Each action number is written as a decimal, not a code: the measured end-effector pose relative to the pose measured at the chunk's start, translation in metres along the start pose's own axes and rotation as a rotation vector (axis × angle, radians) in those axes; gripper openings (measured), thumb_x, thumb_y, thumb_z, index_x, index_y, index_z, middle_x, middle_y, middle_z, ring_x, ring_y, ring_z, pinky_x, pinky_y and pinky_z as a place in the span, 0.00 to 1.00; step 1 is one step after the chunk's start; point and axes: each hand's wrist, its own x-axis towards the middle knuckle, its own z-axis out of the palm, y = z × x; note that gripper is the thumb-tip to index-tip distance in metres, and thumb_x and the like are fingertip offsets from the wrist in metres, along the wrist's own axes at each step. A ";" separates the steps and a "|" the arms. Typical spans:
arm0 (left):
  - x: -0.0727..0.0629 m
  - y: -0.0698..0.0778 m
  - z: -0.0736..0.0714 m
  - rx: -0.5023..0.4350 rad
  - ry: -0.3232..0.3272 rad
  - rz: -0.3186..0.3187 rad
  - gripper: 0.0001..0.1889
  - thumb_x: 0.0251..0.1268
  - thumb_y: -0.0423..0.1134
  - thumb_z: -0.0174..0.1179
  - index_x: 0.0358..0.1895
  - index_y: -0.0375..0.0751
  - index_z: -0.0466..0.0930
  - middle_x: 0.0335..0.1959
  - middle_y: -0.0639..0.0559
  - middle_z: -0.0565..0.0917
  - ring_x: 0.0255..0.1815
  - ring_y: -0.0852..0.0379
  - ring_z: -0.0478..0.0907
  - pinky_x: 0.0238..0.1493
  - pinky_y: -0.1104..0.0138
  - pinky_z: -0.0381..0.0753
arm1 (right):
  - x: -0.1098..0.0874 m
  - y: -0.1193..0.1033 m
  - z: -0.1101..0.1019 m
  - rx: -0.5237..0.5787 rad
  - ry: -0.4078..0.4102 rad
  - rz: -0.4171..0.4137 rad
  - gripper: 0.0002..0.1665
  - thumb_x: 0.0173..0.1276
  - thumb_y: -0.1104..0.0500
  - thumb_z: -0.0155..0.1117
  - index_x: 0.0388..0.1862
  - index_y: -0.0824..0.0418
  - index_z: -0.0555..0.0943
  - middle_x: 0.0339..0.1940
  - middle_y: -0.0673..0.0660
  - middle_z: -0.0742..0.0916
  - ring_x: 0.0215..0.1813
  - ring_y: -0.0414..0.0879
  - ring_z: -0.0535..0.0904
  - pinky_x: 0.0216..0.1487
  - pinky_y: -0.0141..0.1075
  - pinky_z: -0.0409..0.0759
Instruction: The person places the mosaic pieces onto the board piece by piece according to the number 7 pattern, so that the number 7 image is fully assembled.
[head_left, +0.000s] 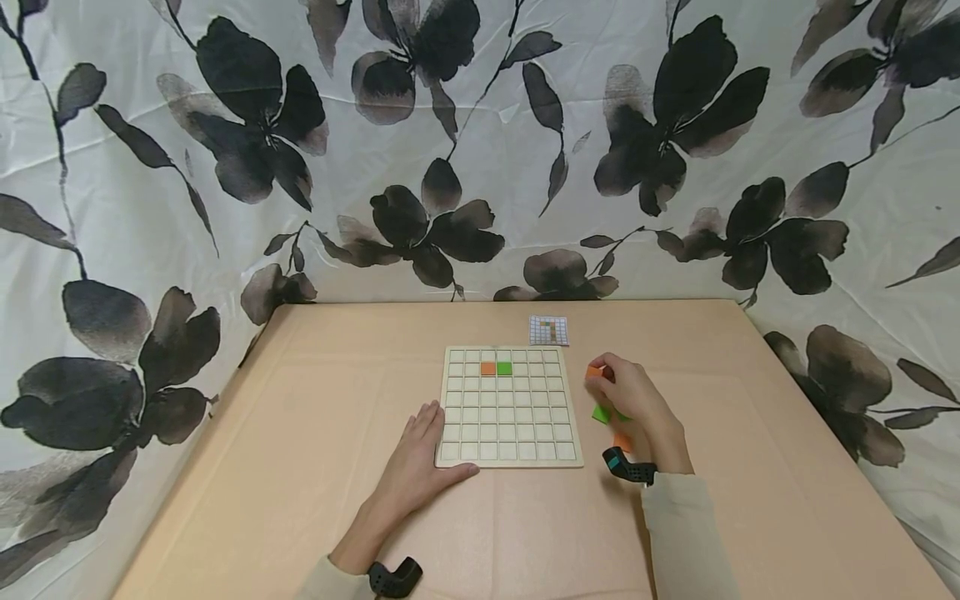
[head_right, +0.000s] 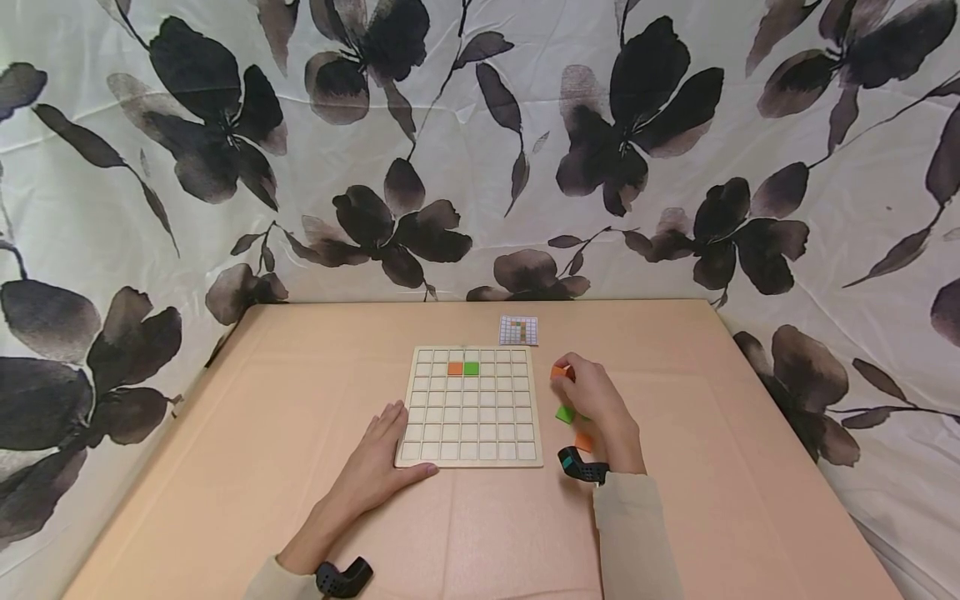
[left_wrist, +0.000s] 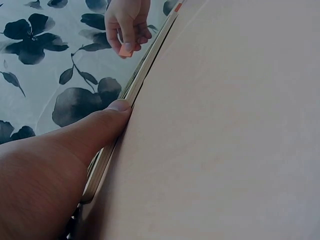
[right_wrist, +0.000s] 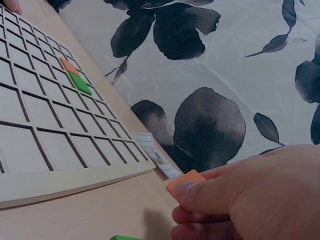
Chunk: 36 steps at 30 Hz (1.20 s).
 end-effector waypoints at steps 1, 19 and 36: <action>0.000 0.000 0.000 0.000 0.000 0.000 0.59 0.51 0.69 0.69 0.77 0.29 0.57 0.80 0.35 0.57 0.83 0.41 0.50 0.85 0.52 0.48 | 0.000 0.000 0.000 -0.001 -0.001 0.002 0.18 0.74 0.58 0.61 0.59 0.63 0.76 0.37 0.58 0.81 0.37 0.49 0.75 0.38 0.35 0.76; -0.001 0.000 0.000 0.001 0.002 0.000 0.58 0.52 0.68 0.68 0.76 0.29 0.57 0.80 0.35 0.57 0.83 0.41 0.50 0.85 0.52 0.48 | 0.001 0.000 0.004 0.019 -0.011 0.013 0.16 0.77 0.58 0.58 0.58 0.64 0.77 0.37 0.57 0.84 0.36 0.48 0.76 0.37 0.34 0.77; 0.000 0.000 0.000 -0.004 0.008 0.004 0.58 0.52 0.68 0.69 0.76 0.29 0.58 0.80 0.35 0.58 0.83 0.41 0.50 0.85 0.52 0.49 | 0.001 -0.016 0.012 0.035 0.000 0.026 0.18 0.78 0.58 0.54 0.63 0.62 0.74 0.47 0.60 0.84 0.45 0.51 0.77 0.46 0.37 0.82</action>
